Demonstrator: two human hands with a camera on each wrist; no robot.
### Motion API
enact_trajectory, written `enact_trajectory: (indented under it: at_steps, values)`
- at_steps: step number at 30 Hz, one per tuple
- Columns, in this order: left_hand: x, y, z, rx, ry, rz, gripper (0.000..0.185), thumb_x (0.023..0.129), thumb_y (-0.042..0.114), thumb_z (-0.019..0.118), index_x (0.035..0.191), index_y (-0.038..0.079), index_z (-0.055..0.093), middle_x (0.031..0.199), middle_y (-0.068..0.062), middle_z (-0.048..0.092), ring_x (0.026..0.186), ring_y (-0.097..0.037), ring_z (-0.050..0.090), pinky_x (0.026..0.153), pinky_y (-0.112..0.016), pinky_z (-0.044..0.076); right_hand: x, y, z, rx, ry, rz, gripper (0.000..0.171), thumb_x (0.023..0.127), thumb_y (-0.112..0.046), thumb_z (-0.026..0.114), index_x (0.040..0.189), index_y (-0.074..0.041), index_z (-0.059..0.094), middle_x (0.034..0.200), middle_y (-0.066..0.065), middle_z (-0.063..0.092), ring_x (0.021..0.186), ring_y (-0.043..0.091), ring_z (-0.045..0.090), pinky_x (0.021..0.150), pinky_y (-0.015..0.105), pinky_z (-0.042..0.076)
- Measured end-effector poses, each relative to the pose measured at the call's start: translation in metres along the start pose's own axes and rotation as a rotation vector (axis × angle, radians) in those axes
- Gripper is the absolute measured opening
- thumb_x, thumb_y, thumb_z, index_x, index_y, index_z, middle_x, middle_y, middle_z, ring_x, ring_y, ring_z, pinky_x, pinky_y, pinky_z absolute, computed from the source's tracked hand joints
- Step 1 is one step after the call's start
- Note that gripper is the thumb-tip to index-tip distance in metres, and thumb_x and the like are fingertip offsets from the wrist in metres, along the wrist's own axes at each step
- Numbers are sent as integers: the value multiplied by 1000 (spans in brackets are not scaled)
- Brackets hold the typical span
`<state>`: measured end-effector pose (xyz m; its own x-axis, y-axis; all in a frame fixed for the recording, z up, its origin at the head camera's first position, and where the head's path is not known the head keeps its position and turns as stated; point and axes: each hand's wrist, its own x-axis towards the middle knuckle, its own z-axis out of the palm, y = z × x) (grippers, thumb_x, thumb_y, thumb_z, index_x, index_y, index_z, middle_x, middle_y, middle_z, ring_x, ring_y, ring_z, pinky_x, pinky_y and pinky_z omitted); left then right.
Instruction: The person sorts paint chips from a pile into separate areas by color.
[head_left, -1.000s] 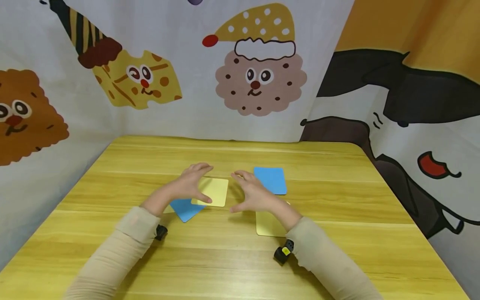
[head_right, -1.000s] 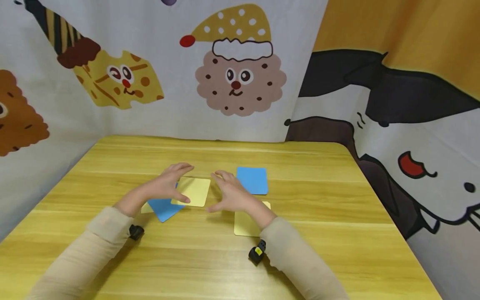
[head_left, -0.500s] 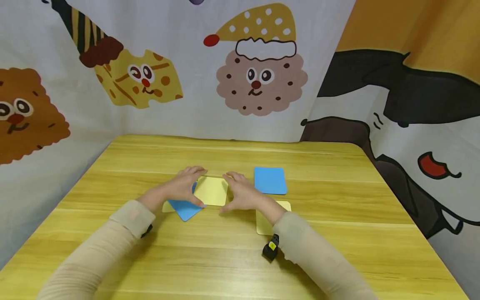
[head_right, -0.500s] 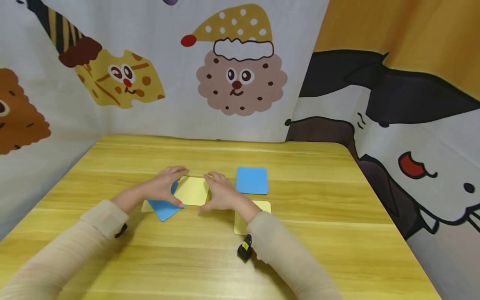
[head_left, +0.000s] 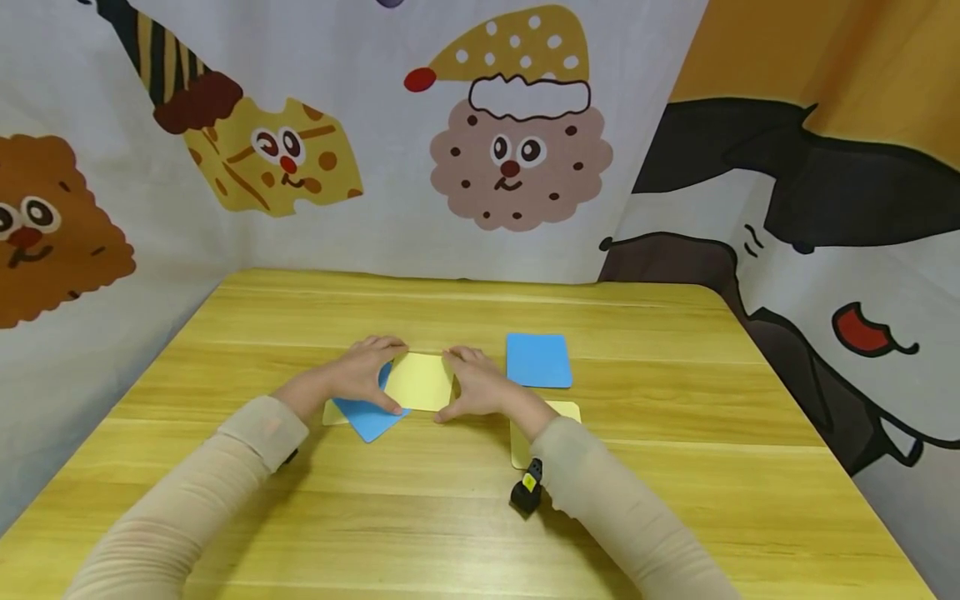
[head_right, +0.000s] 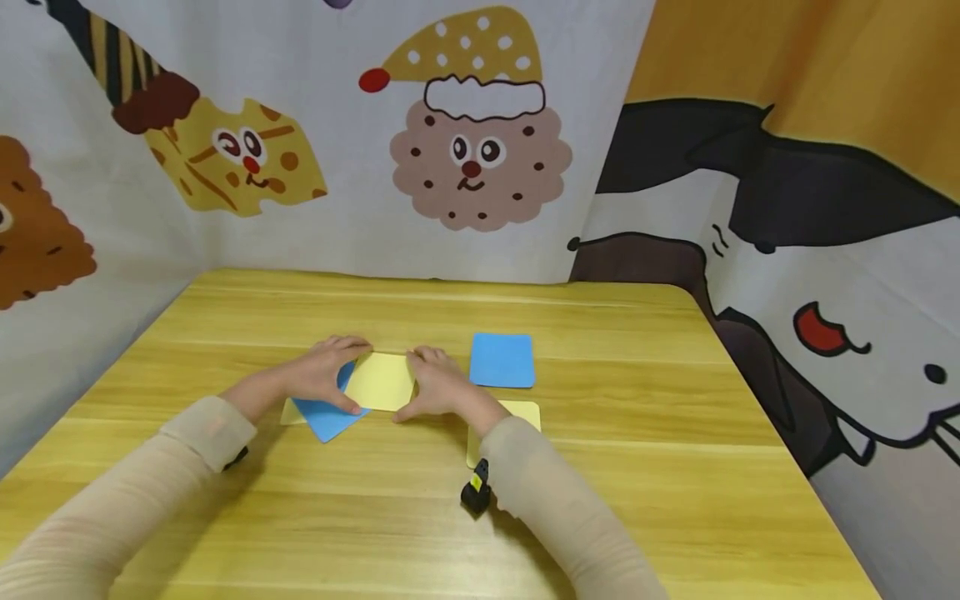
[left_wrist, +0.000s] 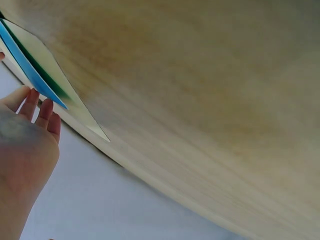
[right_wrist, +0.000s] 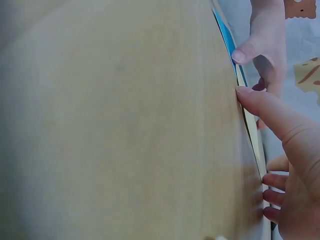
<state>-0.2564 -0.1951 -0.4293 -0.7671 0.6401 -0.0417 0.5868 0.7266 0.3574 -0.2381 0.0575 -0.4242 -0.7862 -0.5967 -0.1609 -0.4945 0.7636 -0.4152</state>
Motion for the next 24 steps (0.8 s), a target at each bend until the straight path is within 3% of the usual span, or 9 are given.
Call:
enact_trajectory:
  at_steps: [15,24]
  values:
    - [1,2,4,-15,23,38,96,67,58,78,137,-1,48,134,-11,44,119,-30,40,95,-53,34,1,-1,2,15,-11,5,104,75,-54,75,151,-4,25,151,10,24,139,27,20,109,42,25]
    - [-2,6,1,-34,67,55,97,64,53,81,137,-3,48,132,-11,43,118,-29,40,94,-52,35,4,2,3,11,-2,-14,104,75,-52,77,151,-4,25,150,12,24,137,27,21,108,41,26]
